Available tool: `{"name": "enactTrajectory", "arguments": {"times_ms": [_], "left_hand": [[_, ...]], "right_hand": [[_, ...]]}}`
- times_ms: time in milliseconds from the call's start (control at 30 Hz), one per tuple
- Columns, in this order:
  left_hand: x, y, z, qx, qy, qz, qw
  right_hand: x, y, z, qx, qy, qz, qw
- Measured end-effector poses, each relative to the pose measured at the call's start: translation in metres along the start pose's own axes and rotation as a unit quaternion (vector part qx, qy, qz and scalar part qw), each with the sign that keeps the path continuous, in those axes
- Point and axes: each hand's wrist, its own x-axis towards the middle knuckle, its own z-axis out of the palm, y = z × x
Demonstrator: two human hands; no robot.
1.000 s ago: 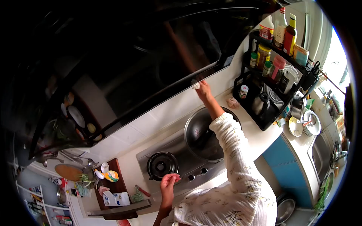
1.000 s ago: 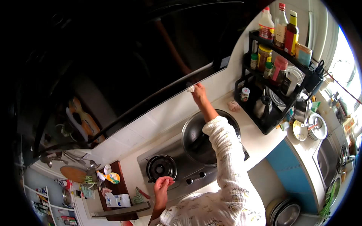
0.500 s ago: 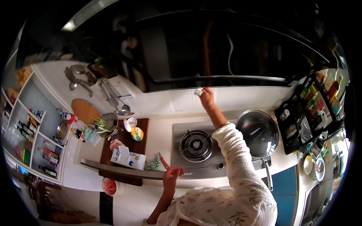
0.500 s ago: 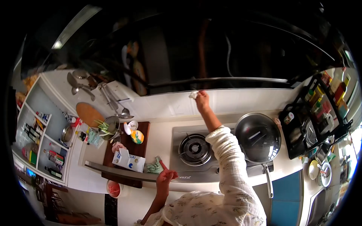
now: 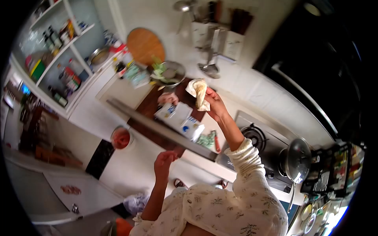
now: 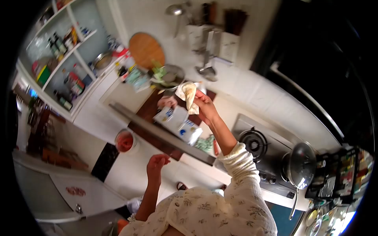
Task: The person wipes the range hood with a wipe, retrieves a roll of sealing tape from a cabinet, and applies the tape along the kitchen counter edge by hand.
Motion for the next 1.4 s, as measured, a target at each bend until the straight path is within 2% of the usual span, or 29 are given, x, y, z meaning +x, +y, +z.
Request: {"name": "enactTrajectory", "arguments": {"times_ms": [133,200,300,367,433,600,667,800,833,900,933,1100,1167,1367,1400], "left_hand": [[0.009,0.031,-0.052,-0.025,0.017,0.015,0.999],[0.013,0.032,-0.07,-0.023,0.023,0.02,0.999],[0.016,0.026,-0.087,-0.034,0.039,0.008,0.999],[0.017,0.013,-0.097,-0.079,0.04,-0.026,0.996],[0.013,0.001,-0.106,-0.108,0.042,-0.036,0.993],[0.012,-0.007,-0.131,-0.134,0.1,-0.107,0.98],[0.015,-0.007,-0.141,-0.146,0.107,-0.098,0.979],[0.034,-0.018,-0.173,-0.137,0.128,-0.087,0.978],[0.043,-0.027,-0.187,-0.127,0.133,-0.109,0.977],[0.065,-0.001,-0.182,-0.123,0.141,-0.099,0.977],[0.083,0.0,-0.184,-0.126,0.141,-0.099,0.977],[0.135,0.016,-0.212,-0.108,0.163,-0.12,0.973],[0.158,0.031,-0.213,-0.119,0.136,-0.1,0.978],[0.204,0.03,-0.222,-0.102,0.114,-0.095,0.984],[0.21,0.027,-0.229,-0.098,0.115,-0.099,0.984]], "right_hand": [[-0.018,0.086,0.071,-0.059,-0.016,0.034,0.998],[-0.033,0.139,0.082,-0.112,-0.023,0.055,0.992],[-0.066,0.18,0.118,-0.172,-0.041,0.08,0.981],[-0.082,0.188,0.13,-0.319,-0.066,0.101,0.94],[-0.091,0.188,0.145,-0.411,-0.089,0.045,0.906],[-0.095,0.21,0.151,-0.357,-0.088,0.078,0.927],[-0.086,0.211,0.159,-0.36,-0.084,0.082,0.926],[-0.063,0.239,0.156,-0.332,-0.039,0.18,0.925],[-0.056,0.248,0.153,-0.322,-0.033,0.136,0.937],[-0.037,0.262,0.144,-0.319,-0.024,0.094,0.943],[-0.025,0.263,0.14,-0.271,-0.024,0.142,0.952],[0.031,0.275,0.132,-0.284,0.038,0.109,0.952],[0.05,0.273,0.136,-0.316,0.006,0.04,0.948],[0.083,0.284,0.153,-0.394,-0.072,0.041,0.915],[0.085,0.29,0.155,-0.383,-0.056,0.053,0.92]]}}
